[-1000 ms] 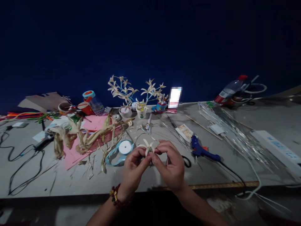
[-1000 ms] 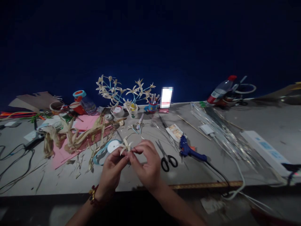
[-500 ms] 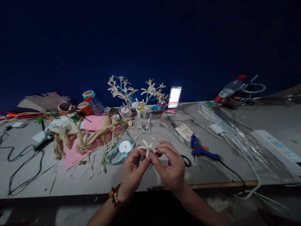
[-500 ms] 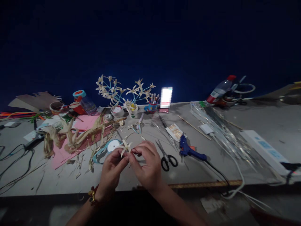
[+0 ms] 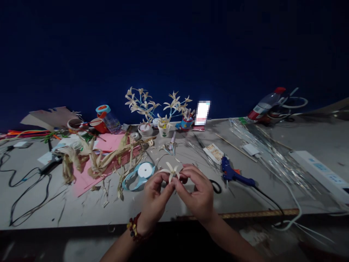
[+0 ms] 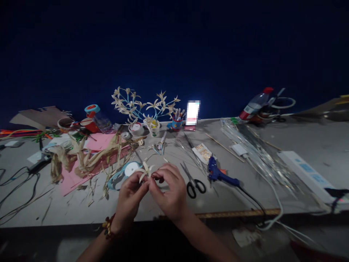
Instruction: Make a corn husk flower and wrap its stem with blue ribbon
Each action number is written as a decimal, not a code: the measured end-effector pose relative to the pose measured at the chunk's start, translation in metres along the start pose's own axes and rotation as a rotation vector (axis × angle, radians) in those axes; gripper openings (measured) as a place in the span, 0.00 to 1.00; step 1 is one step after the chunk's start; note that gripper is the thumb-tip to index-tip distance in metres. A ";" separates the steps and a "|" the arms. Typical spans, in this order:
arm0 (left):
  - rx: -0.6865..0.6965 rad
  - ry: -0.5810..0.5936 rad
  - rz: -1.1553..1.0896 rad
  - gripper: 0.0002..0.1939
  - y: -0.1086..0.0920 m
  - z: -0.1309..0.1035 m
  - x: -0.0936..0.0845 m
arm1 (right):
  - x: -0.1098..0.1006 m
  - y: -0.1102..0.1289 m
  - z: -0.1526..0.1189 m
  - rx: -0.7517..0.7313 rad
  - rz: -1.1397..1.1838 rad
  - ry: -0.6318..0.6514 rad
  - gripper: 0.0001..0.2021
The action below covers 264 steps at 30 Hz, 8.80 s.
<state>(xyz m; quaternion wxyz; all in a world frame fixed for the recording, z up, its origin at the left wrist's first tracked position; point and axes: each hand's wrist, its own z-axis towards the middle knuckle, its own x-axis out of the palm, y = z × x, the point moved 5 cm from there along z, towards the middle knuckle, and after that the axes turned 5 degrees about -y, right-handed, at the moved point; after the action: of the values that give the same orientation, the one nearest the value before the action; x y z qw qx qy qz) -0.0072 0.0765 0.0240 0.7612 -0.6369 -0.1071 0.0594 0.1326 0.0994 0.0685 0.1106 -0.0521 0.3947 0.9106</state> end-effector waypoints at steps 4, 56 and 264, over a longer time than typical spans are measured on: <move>0.039 0.006 0.005 0.08 -0.002 0.001 0.001 | 0.001 -0.001 0.000 0.012 0.018 0.001 0.07; -0.206 0.099 -0.289 0.04 0.018 -0.006 0.005 | 0.019 -0.036 -0.004 0.791 0.912 0.329 0.12; -0.333 -0.153 -0.710 0.12 0.024 0.010 0.012 | 0.022 -0.032 -0.014 0.487 0.399 0.112 0.07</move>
<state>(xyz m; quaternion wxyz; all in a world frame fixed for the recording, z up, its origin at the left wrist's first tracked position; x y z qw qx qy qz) 0.0032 0.0932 0.0029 0.6104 -0.6687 -0.3853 -0.1781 0.1193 0.1144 0.0324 -0.0827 0.0042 0.6090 0.7889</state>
